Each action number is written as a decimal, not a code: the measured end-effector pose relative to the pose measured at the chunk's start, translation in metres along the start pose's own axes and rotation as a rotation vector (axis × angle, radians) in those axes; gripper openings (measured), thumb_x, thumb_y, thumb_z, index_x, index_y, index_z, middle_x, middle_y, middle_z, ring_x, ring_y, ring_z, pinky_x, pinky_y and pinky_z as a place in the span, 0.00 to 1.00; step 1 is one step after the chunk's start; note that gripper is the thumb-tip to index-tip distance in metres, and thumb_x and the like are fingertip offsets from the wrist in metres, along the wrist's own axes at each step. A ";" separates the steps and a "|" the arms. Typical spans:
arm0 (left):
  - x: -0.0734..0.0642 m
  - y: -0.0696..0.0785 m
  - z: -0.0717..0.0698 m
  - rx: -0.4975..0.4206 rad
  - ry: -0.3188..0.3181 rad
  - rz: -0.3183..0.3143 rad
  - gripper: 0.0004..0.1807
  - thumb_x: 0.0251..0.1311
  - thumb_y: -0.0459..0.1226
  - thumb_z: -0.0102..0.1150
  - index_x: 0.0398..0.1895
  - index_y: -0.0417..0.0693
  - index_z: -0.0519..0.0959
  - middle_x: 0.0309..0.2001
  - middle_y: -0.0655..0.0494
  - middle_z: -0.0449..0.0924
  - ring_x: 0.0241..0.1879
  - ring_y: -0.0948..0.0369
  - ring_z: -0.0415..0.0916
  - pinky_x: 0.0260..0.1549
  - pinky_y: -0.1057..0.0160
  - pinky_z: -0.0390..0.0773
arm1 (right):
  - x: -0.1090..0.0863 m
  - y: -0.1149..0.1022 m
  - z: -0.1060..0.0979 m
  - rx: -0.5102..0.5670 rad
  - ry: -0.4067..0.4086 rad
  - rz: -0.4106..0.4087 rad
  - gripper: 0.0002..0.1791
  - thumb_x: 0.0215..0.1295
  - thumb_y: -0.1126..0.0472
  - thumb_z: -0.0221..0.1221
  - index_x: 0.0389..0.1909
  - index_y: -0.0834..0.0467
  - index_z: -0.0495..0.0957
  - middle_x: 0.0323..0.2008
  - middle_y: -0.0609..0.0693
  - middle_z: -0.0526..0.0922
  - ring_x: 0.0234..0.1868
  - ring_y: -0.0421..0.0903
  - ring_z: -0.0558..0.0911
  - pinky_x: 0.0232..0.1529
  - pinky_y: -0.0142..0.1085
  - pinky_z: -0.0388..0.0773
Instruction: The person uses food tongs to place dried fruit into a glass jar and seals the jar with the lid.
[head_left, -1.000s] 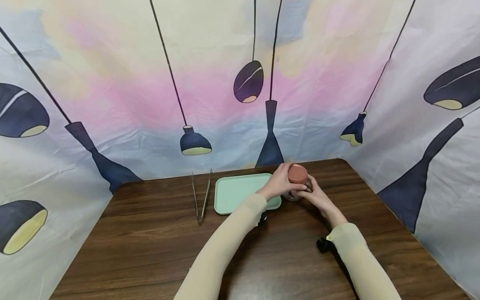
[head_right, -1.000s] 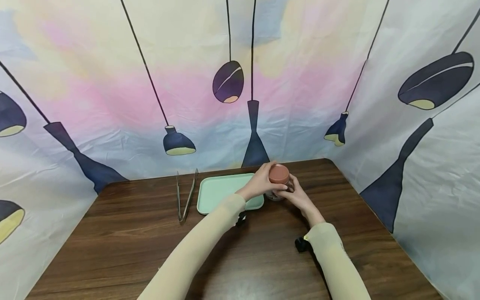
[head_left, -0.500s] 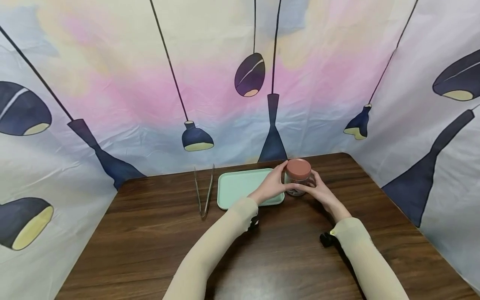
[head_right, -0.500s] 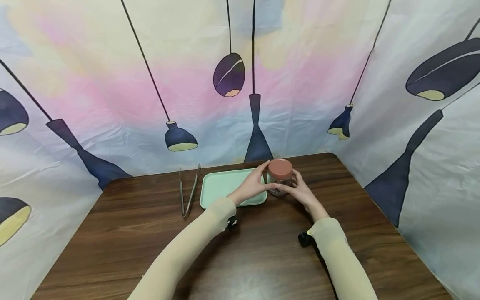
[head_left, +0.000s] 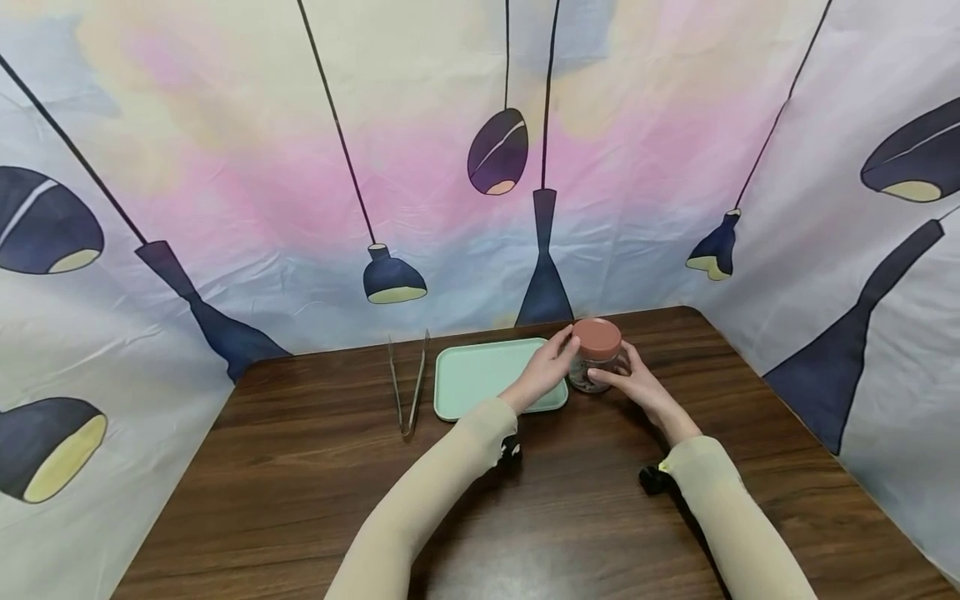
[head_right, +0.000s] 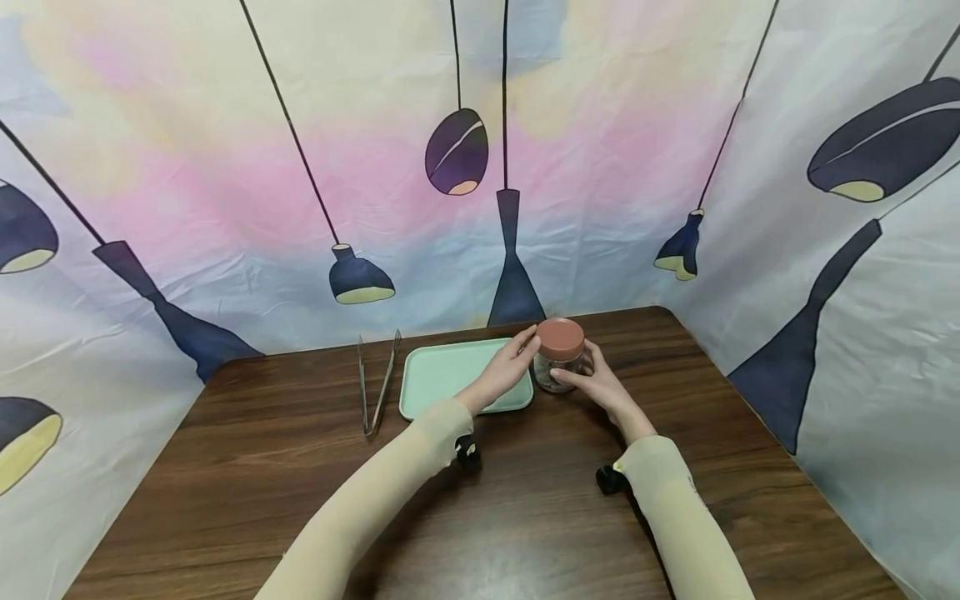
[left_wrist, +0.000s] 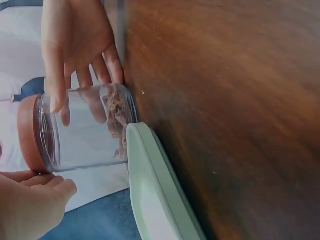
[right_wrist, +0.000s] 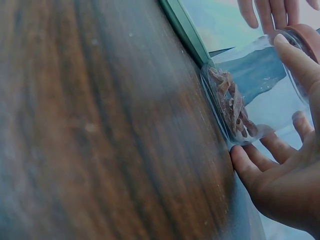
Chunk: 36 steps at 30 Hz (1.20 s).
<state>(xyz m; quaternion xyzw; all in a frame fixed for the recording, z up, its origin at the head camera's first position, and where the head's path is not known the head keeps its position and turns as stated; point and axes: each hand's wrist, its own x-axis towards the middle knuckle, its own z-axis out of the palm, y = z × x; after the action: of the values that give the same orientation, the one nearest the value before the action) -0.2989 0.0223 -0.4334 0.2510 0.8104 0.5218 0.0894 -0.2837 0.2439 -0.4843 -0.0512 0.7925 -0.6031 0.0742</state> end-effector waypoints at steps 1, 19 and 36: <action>0.002 -0.001 0.000 -0.030 0.000 -0.011 0.37 0.79 0.57 0.36 0.82 0.49 0.50 0.79 0.52 0.52 0.76 0.53 0.53 0.69 0.49 0.61 | 0.000 0.000 0.001 -0.003 -0.001 0.001 0.58 0.67 0.43 0.65 0.82 0.49 0.33 0.78 0.63 0.47 0.77 0.67 0.47 0.69 0.66 0.51; 0.004 -0.012 0.007 -0.195 0.099 -0.126 0.35 0.79 0.58 0.29 0.81 0.52 0.53 0.79 0.54 0.51 0.78 0.54 0.47 0.72 0.48 0.54 | -0.002 0.006 0.014 -0.018 -0.007 0.024 0.58 0.65 0.43 0.66 0.82 0.48 0.35 0.78 0.63 0.47 0.78 0.66 0.48 0.70 0.65 0.51; -0.011 0.008 0.018 -0.229 0.115 -0.108 0.34 0.80 0.57 0.31 0.81 0.52 0.55 0.79 0.53 0.53 0.78 0.53 0.49 0.72 0.48 0.54 | -0.001 0.001 0.001 -0.024 0.003 0.000 0.58 0.67 0.43 0.65 0.82 0.48 0.32 0.78 0.63 0.46 0.77 0.67 0.47 0.69 0.67 0.50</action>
<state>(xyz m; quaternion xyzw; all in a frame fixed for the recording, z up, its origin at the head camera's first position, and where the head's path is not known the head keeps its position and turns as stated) -0.2800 0.0338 -0.4353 0.1647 0.7618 0.6187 0.0987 -0.2828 0.2436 -0.4858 -0.0514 0.7997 -0.5937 0.0725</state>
